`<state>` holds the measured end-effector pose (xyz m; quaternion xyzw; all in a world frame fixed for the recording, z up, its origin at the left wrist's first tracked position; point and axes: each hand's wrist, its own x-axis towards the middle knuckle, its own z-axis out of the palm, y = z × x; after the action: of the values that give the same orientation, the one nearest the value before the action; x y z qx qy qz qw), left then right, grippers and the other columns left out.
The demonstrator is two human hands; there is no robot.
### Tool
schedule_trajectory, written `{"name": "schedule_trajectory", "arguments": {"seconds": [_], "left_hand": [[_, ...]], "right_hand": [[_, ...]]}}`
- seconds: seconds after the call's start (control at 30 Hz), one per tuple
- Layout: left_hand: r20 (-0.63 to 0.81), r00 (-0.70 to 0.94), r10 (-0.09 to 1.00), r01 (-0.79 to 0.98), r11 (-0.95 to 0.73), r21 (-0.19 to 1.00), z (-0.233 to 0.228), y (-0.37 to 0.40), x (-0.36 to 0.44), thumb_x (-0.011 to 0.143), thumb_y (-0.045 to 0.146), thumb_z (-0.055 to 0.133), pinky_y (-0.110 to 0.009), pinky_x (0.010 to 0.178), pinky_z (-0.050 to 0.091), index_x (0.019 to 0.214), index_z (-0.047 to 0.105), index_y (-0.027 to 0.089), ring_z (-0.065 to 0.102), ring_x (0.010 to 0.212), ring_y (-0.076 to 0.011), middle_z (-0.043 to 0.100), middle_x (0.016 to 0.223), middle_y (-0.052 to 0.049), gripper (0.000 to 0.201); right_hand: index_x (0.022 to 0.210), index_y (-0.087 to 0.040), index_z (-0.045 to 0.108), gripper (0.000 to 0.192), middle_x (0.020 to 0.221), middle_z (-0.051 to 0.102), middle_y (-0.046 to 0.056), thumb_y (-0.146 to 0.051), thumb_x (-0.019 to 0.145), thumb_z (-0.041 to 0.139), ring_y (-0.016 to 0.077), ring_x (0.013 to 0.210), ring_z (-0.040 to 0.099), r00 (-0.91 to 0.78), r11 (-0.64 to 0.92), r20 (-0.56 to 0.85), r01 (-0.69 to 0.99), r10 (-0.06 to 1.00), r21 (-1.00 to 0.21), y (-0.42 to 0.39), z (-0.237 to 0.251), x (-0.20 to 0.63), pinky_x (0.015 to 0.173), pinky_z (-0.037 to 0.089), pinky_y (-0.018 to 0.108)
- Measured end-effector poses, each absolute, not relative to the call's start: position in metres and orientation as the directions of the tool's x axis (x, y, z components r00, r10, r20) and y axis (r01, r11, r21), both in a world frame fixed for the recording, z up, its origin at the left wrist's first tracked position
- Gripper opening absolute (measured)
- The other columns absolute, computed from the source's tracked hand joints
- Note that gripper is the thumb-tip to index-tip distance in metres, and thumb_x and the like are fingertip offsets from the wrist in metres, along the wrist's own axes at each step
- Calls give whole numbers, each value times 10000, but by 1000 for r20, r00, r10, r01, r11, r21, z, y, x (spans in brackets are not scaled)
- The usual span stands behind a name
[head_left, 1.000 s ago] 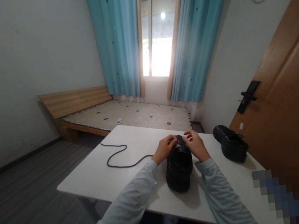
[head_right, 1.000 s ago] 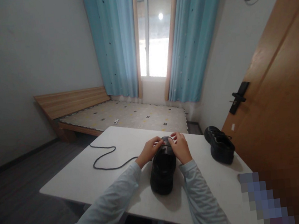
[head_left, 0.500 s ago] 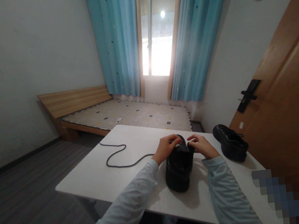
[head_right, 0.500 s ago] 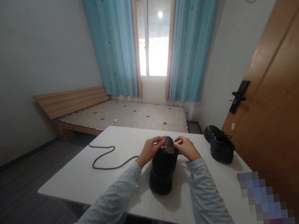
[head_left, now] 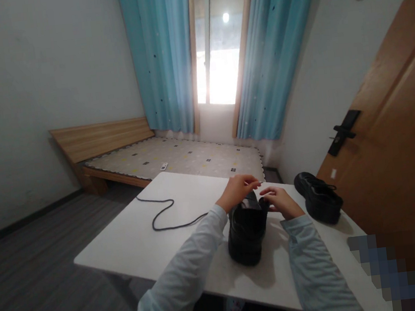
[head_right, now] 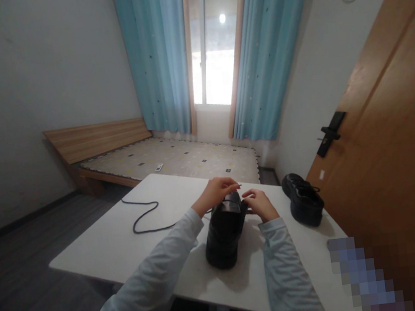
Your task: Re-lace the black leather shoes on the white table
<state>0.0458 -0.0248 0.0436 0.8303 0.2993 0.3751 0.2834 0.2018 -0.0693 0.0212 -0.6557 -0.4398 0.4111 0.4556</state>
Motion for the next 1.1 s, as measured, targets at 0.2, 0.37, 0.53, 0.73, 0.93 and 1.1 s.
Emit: {"name": "schedule_trajectory", "arguments": {"seconds": [0.2, 0.37, 0.53, 0.73, 0.93, 1.1], "left_hand": [[332, 631, 701, 581, -710, 397, 24, -23, 63, 792, 286, 557, -245, 716, 450, 850, 714, 188, 625, 766, -172, 704, 795, -67, 194], [361, 632, 686, 646, -723, 244, 18, -28, 68, 822, 262, 502, -294, 708, 471, 869, 704, 185, 634, 796, -214, 685, 823, -102, 222], [361, 664, 654, 627, -751, 208, 21, -28, 66, 804, 184, 507, -293, 758, 476, 856, 708, 174, 633, 822, -204, 679, 833, -105, 208], [357, 682, 639, 614, -765, 196, 23, -29, 66, 788, 169, 525, -284, 751, 482, 810, 716, 150, 639, 804, -206, 677, 799, -109, 193], [365, 666, 650, 634, -752, 183, 22, -30, 67, 797, 180, 523, -292, 755, 486, 818, 705, 129, 637, 827, -212, 672, 819, -119, 190], [359, 668, 652, 639, -749, 172, 26, -32, 68, 804, 172, 509, -296, 768, 484, 813, 698, 114, 639, 838, -214, 673, 820, -130, 198]], "right_hand": [[718, -155, 563, 201, 554, 568, -18, -36, 576, 486, 101, 506, 547, 260, -198, -150, 170, 954, -965, -69, 21, 204, 487, 499, 234], [727, -157, 565, 195, 573, 577, -11, -51, 581, 491, 94, 501, 543, 249, -195, -154, 150, 956, -969, -68, 20, 206, 492, 498, 232], [728, -159, 573, 195, 558, 555, -20, -57, 581, 496, 91, 497, 535, 246, -196, -160, 133, 956, -971, -67, 19, 207, 491, 490, 224], [729, -160, 575, 197, 567, 562, -17, -60, 580, 495, 96, 507, 541, 240, -193, -155, 144, 958, -970, -67, 18, 207, 501, 492, 232], [713, -165, 570, 180, 558, 541, -25, -64, 593, 482, 96, 504, 532, 236, -186, -144, 167, 961, -968, -67, 19, 205, 478, 489, 227], [722, -165, 571, 177, 571, 548, -24, -63, 604, 488, 93, 498, 538, 225, -182, -142, 165, 964, -969, -69, 21, 204, 474, 489, 222]]}}
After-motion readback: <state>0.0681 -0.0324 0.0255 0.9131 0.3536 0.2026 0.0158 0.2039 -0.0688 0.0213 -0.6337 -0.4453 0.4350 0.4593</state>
